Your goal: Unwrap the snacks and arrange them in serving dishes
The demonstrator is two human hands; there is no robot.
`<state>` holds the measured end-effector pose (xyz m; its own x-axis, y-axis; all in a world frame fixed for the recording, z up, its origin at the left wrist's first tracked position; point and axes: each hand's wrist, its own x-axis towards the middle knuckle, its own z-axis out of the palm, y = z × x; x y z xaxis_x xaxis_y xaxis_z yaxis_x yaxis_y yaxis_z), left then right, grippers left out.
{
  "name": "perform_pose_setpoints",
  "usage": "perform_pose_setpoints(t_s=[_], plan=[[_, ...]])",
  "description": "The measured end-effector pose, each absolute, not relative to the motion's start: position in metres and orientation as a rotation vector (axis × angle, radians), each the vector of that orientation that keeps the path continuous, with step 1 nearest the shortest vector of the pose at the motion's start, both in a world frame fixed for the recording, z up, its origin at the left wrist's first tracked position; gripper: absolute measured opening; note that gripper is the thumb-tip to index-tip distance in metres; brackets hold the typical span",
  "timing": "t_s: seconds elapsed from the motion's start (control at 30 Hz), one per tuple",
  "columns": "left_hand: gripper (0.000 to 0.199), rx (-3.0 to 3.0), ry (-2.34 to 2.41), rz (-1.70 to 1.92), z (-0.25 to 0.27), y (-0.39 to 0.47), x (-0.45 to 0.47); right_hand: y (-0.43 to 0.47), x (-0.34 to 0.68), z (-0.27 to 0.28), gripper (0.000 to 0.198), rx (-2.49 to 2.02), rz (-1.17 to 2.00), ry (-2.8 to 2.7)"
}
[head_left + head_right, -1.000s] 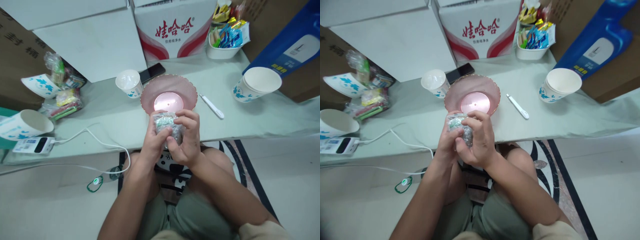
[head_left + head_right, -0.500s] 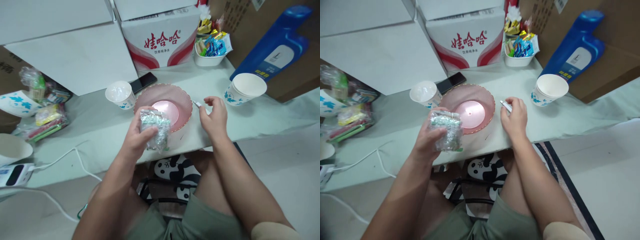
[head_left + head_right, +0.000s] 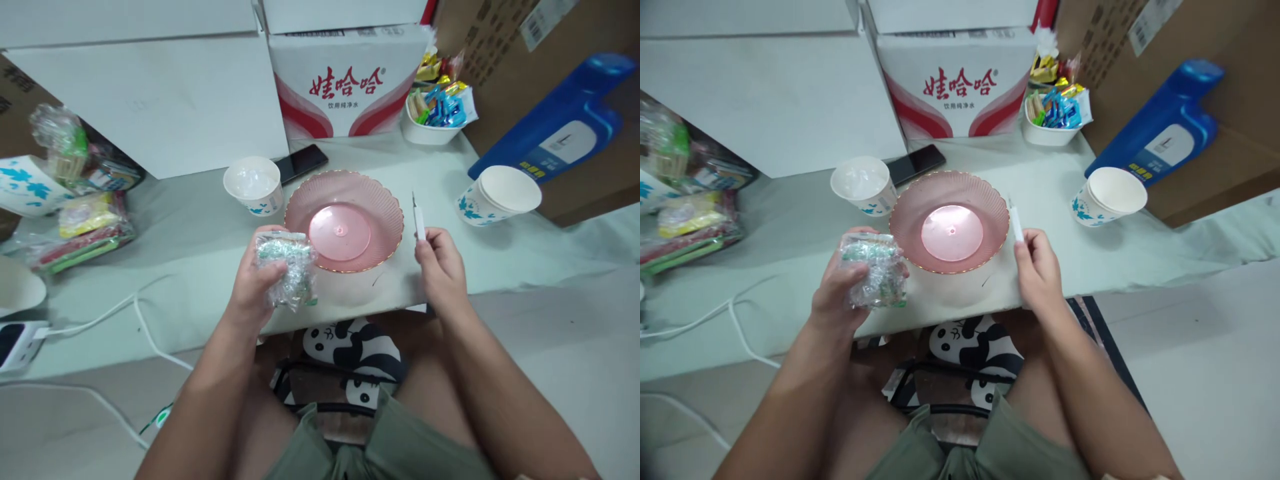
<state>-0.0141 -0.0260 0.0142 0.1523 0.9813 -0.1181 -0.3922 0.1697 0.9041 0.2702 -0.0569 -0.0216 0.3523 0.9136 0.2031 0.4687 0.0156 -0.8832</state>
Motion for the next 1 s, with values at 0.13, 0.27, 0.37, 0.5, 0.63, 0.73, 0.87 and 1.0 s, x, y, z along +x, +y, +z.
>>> perform_pose_setpoints(t_s=[0.13,0.27,0.37,0.5,0.63,0.73,0.87,1.0], plan=[[0.057,0.866,0.859,1.197,0.014,-0.027,-0.019,-0.08,0.233,-0.013,0.024,-1.369,0.722,-1.315],[0.055,0.861,0.867,1.212,0.012,-0.024,-0.017,-0.081,0.219,-0.012,0.022,-1.294,0.791,-1.357],[0.058,0.853,0.843,1.23,0.011,-0.023,-0.014,-0.079,0.217,-0.013,0.023,-1.278,0.807,-1.351],[0.061,0.828,0.783,1.203,0.011,-0.024,-0.007,-0.08,0.217,-0.013,0.023,-1.291,0.783,-1.377],[0.066,0.829,0.715,1.201,0.008,-0.025,0.0,-0.08,0.217,-0.01,0.021,-1.287,0.75,-1.395],[0.071,0.925,0.719,1.22,0.002,-0.025,0.003,-0.08,0.217,-0.009,0.02,-1.279,0.72,-1.407],[0.079,1.079,0.745,1.252,-0.002,-0.028,0.004,-0.089,0.214,-0.011,0.019,-1.176,0.815,-1.405],[0.076,1.181,0.743,1.228,-0.001,-0.032,0.007,-0.098,0.204,-0.007,0.026,-1.108,1.066,-1.448]])
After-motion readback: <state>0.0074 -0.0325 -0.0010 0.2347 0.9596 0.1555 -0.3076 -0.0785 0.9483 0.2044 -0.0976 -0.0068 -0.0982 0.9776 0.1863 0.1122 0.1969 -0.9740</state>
